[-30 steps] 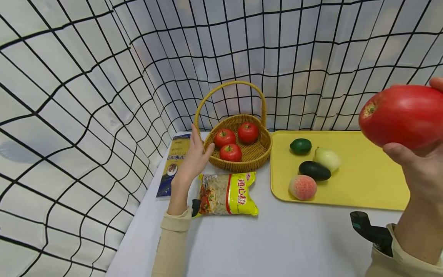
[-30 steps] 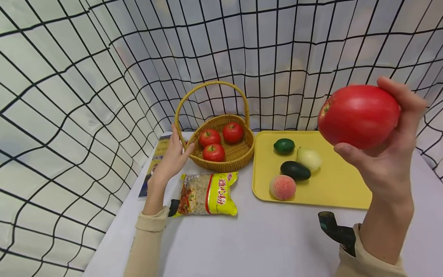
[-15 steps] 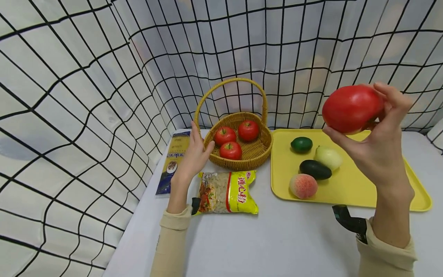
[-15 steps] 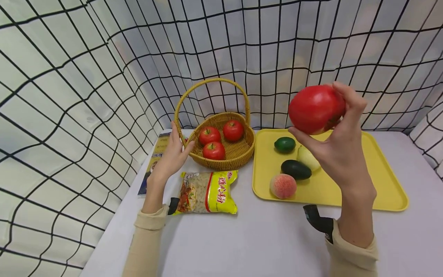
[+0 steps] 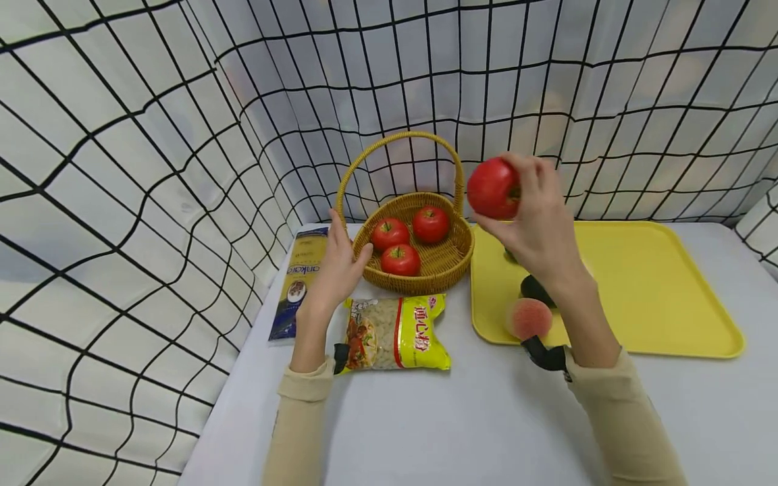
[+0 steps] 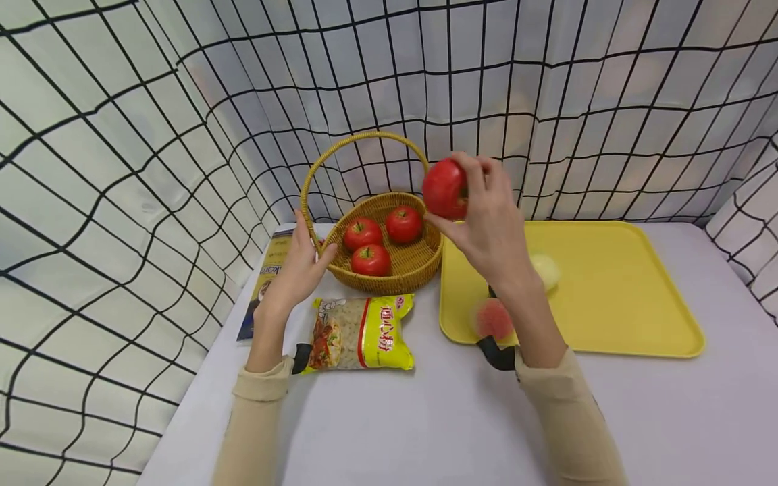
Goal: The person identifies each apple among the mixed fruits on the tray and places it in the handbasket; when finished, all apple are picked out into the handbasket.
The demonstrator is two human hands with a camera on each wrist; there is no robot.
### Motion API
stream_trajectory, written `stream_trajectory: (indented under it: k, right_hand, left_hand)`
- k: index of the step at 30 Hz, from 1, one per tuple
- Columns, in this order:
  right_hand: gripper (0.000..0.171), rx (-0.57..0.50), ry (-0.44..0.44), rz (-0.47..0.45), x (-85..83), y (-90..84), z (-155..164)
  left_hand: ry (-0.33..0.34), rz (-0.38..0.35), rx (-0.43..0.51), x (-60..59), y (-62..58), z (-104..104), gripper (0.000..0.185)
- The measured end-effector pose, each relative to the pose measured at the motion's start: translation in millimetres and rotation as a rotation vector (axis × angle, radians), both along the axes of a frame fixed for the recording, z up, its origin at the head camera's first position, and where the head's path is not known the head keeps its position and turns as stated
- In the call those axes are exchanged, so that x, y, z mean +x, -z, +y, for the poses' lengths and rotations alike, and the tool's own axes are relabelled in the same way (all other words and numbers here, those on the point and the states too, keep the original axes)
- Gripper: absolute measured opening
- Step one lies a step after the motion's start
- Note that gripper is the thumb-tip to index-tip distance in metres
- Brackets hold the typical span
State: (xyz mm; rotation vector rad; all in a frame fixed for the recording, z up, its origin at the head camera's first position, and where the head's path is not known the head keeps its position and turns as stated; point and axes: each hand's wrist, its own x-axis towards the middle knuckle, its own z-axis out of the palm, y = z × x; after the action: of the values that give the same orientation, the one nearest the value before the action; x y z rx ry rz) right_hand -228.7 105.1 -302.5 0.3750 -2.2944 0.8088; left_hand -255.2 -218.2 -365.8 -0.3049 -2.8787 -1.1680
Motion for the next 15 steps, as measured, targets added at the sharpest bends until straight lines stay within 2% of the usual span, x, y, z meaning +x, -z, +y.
stream_trajectory:
  k: [3,7,11,15]
  right_hand:
    - [0.086,0.133,-0.057,-0.082,-27.2,3.3,-20.8]
    - [0.087,0.225,-0.157,-0.216,-61.1,6.3,-45.0]
    - [0.086,0.342,-0.191,-0.388,-98.3,8.5,-67.7]
    - [0.086,0.418,-0.2,-0.492,-141.7,23.1,-90.4]
  left_hand:
    - [0.003,0.005,0.004,-1.6,0.8,-0.9,0.094]
    - [0.014,0.009,0.016,-1.2,-0.5,0.3,0.093]
    - [0.021,-0.004,0.027,1.0,-4.1,-0.5,0.091]
    - [0.019,-0.029,0.029,5.9,-3.6,-5.2,0.091]
